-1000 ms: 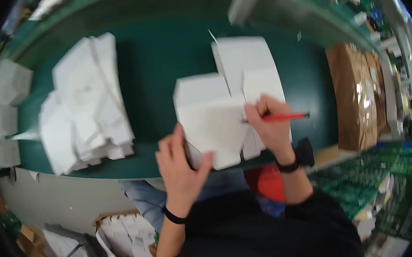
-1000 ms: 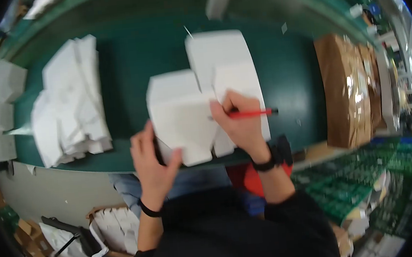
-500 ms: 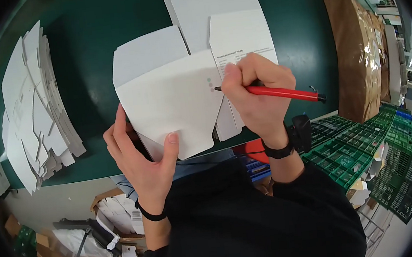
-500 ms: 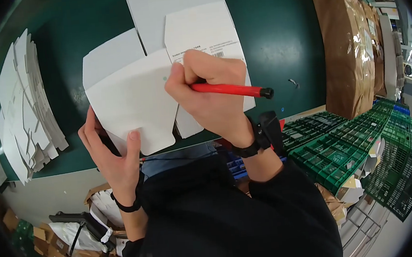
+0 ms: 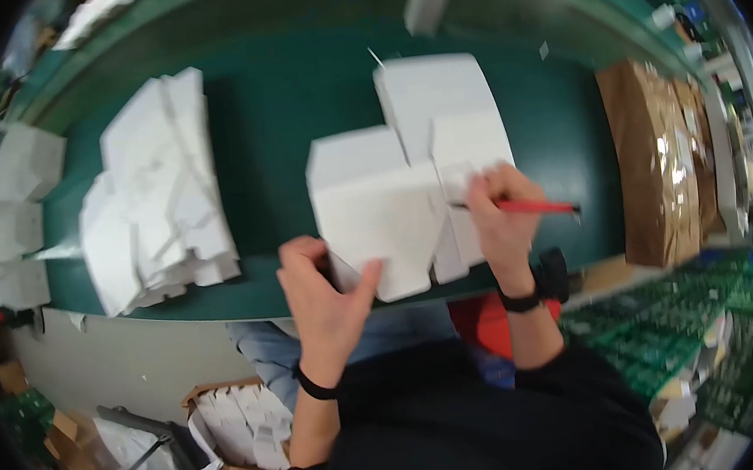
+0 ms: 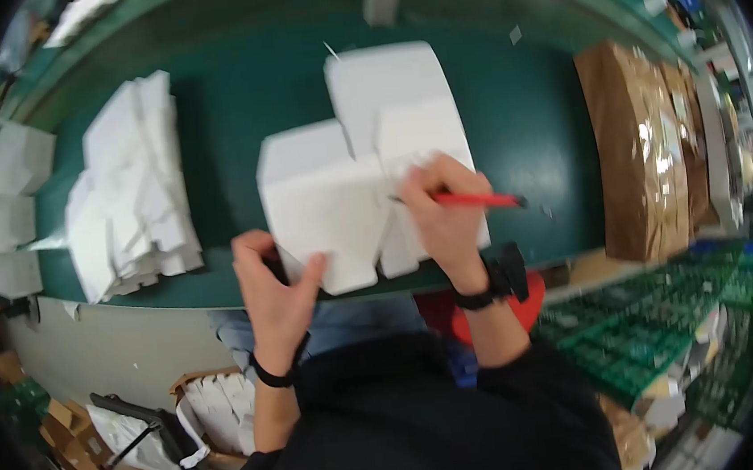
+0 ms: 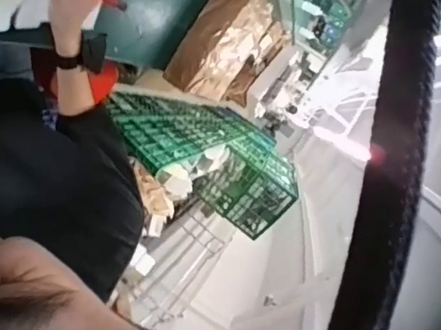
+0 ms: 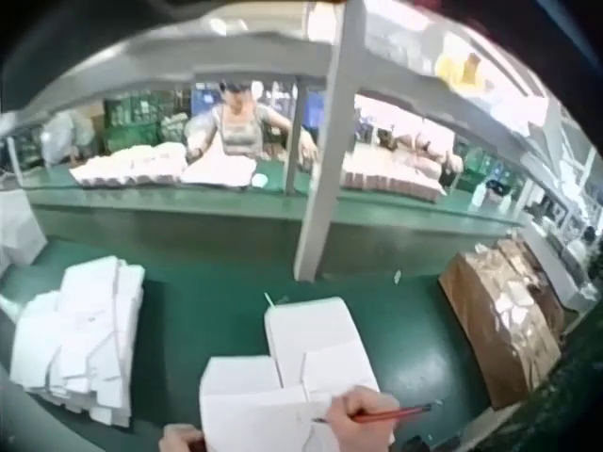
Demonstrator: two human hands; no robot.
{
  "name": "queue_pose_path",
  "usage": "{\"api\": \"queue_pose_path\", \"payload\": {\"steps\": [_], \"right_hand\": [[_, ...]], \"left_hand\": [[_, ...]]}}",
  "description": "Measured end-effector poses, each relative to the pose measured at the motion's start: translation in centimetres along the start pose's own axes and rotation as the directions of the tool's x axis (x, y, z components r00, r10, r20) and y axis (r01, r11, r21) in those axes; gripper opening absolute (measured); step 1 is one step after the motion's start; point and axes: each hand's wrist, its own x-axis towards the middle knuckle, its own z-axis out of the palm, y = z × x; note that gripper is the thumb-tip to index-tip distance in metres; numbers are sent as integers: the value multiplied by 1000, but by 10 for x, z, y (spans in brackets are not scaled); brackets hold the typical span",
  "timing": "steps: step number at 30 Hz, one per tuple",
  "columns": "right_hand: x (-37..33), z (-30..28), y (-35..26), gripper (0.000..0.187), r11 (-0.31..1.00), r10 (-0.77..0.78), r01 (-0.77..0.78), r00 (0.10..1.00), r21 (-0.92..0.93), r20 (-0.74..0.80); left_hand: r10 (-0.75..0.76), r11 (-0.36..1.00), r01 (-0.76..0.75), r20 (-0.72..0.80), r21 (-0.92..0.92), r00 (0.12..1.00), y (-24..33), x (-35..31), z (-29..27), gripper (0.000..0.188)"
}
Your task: The person marks a stack of flat boxes with a pen, sets them aside, and then folds each box into shape before placing it on the workbench.
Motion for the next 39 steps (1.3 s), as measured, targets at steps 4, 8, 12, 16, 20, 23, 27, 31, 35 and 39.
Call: {"api": "queue_pose_path", "payload": {"steps": [4,8,12,16,20,23,27,31,35,39], "right_hand": [[-9,-18,-11,38,991,17,13,976,137,-217],[-6,-30,-52,37,935,21,71,967,348,-254],[3,-36,-86,38,798,39,145,956,585,-289],[3,-44,-88,40,724,84,75,977,685,-195],[-3,-32,-68,41,842,122,-77,991,534,-50],[-7,-28,-50,40,905,155,-116,986,409,-63],[1,-12,-40,40,993,118,-114,984,-38,135],[13,5,-19,40,994,82,-68,978,-81,191],[9,0,6,40,984,178,-168,954,-60,242],[-1,-5,5,40,986,47,4,951,-164,306]], "left_hand": [[-87,983,88,16,-160,996,-13,4,-3,49],[72,956,-102,-115,-277,991,-4,-2,-16,43],[214,908,-318,-350,-273,912,15,7,-56,42],[-37,891,-229,-566,-393,824,13,33,-146,43],[-184,849,-159,-564,-503,805,-41,59,-202,43],[508,641,187,-594,744,623,-41,61,-194,47],[135,976,-141,-49,-165,990,-9,3,-120,60],[279,955,-267,81,-131,957,9,2,-26,67],[265,933,-268,43,242,963,-21,7,-2,73],[276,926,-285,71,249,959,-19,10,5,75]]}}
